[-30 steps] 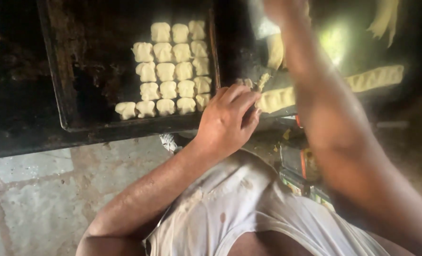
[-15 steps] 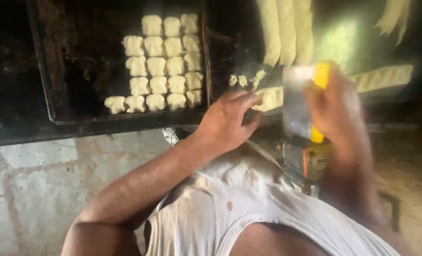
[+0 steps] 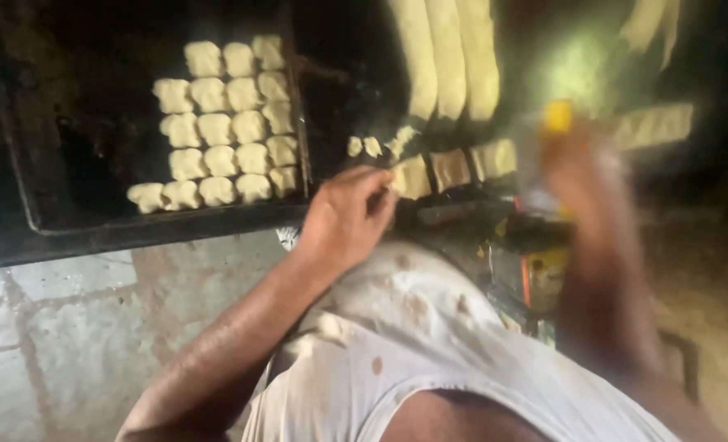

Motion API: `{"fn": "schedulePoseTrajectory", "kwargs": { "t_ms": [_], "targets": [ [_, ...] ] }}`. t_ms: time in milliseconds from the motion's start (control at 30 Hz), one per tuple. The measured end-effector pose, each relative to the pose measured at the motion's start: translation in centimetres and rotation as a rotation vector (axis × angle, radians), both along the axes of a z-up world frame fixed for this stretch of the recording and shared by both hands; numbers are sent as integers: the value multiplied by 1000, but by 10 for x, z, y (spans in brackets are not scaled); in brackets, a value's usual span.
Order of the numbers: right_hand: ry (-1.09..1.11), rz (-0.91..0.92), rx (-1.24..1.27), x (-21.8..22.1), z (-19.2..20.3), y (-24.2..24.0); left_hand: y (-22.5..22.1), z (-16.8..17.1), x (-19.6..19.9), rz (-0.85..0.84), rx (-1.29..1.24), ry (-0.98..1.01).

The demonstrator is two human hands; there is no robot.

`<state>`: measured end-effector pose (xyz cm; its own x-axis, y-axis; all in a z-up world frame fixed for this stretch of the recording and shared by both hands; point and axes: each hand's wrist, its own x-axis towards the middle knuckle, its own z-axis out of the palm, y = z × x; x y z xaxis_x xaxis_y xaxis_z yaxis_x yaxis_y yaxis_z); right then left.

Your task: The person uses a scraper to cut long strips of dough into pieces, shapes them into balls by hand, and arranges them in rows on a tray.

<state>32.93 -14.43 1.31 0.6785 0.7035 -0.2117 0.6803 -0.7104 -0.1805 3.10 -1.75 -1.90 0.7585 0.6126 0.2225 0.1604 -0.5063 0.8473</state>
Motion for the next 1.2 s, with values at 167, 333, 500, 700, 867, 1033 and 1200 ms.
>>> {"fn": "schedulePoseTrajectory", "kwargs": {
  "t_ms": [167,333,500,700,867,1033,1200],
  "targets": [
    [-15,-26,-71,55,-9,-18,1,1,13,110,-41,40],
    [-79,-8,-100,113,-33,-41,-6,-4,26,147,-170,92],
    [-151,95,-51,157,-47,-68,-18,-14,30,212,-135,92],
    [-230,85,130,215,-54,-98,-21,-4,38,343,-141,202],
    [-138,169,358,269,-55,-117,-26,-11,44,407,-23,186],
    [-218,132,254,286,-34,-106,-29,-19,53,452,63,190],
    [-287,88,153,293,-25,-99,-35,-15,61,452,198,222]
  ]
}}
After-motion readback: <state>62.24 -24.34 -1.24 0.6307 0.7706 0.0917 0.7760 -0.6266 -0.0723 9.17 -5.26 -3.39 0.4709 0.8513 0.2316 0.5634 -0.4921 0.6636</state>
